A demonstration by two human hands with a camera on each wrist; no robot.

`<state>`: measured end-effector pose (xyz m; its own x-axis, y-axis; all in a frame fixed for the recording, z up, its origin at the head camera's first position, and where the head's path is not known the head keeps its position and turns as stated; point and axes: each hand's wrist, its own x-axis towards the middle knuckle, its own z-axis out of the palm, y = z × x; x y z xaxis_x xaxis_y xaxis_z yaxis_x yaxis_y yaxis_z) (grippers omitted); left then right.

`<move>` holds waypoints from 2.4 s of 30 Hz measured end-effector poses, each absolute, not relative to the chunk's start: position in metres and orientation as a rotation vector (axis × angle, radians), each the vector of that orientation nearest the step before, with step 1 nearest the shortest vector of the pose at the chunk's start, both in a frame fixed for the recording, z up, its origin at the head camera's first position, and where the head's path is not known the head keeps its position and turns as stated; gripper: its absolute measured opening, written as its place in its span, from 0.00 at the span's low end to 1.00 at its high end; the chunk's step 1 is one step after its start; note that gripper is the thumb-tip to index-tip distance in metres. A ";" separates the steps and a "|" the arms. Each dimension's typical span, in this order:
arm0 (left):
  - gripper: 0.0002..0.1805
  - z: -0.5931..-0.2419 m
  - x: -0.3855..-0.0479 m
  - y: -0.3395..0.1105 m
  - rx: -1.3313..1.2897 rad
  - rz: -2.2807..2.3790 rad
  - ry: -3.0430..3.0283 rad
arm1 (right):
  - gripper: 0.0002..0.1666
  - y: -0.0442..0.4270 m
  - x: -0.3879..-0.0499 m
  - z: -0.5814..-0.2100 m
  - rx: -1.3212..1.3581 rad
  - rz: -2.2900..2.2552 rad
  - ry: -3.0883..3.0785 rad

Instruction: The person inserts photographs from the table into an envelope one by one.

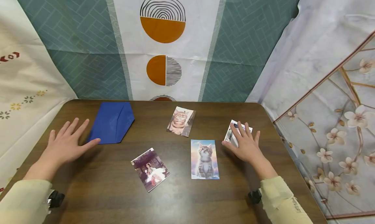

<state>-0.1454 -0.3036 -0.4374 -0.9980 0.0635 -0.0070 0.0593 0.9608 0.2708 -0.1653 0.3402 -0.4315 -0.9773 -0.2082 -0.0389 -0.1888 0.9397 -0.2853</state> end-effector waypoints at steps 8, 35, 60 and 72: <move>0.60 -0.432 -0.175 -0.290 0.141 0.382 3.032 | 0.56 0.325 -0.171 -0.432 -0.387 -0.422 3.035; 0.56 -0.437 -0.219 -0.261 0.139 0.204 2.915 | 0.52 0.253 -0.186 -0.438 -0.637 -0.447 2.962; 0.52 -0.448 -0.220 -0.258 0.137 0.272 2.933 | 0.52 0.219 -0.189 -0.442 -0.773 -0.495 2.945; 0.48 -0.455 -0.225 -0.253 0.117 0.376 2.963 | 0.52 0.218 -0.192 -0.447 -0.783 -0.517 2.945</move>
<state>-0.2249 -0.2527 -0.4550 -0.9853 0.0964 -0.1411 0.0580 0.9654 0.2541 -0.1915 0.2176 -0.4466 -0.8705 -0.4909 0.0369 -0.4741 0.8158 -0.3313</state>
